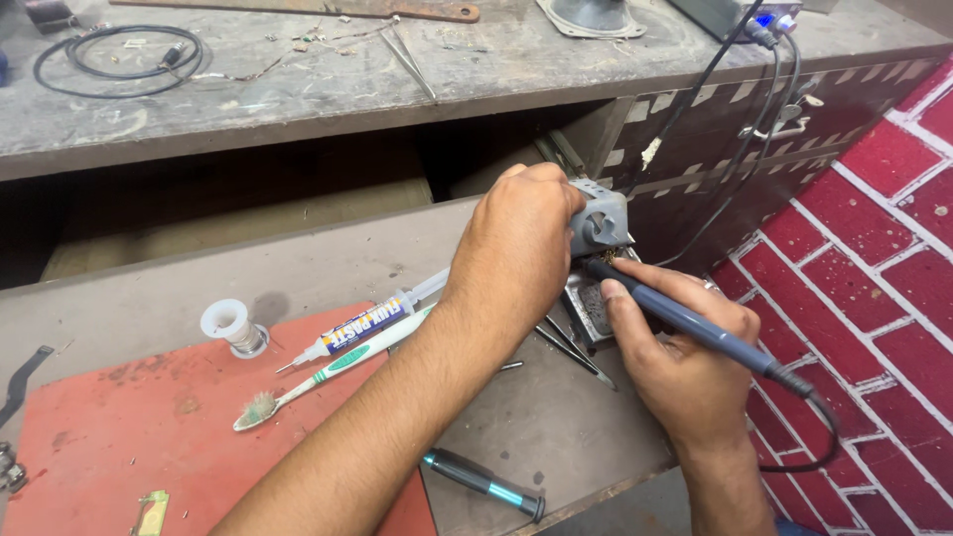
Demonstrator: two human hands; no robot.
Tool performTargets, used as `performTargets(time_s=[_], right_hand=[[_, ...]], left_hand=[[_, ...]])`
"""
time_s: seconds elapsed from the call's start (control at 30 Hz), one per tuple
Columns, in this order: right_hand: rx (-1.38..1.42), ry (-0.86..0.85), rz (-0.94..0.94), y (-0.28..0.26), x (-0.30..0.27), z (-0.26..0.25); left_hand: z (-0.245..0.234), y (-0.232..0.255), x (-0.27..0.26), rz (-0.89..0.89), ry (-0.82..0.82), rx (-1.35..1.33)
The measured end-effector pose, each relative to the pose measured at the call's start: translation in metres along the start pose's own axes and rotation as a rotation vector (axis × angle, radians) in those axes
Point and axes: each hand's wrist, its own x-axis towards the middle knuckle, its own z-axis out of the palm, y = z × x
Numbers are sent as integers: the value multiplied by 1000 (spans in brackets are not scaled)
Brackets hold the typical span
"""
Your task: The person applies flux paste to a small green circuit board using a syringe. They then use a soldering iron to heat the board's components while holding it with tweezers. The person cleans the soldering iron tip on a sponge and uses a toothbrush to clean the circuit board.
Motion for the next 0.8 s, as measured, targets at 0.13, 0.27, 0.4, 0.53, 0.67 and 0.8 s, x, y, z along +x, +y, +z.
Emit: performTargets(time_s=[0.13,0.27,0.4,0.53,0.67,0.8], right_hand=[[-41,23,52,3,-2,2],[26,11,54,4,-4,1],[-7,63,14,4,-3,3],[-92,5,131,2,-3,3],[-33,40,54,0,-3,3],[-92,27,23,3,-3,2]], left_hand=[[0,0,0,-36,-15,-8],[-1,2,-2,-37,-22,12],[-2,3,-1,-41,-24,3],[-2,3,-2,-49,-25,-6],[-2,3,-2,-34,-11,12],[-2,3,-1,-48,-35,21]])
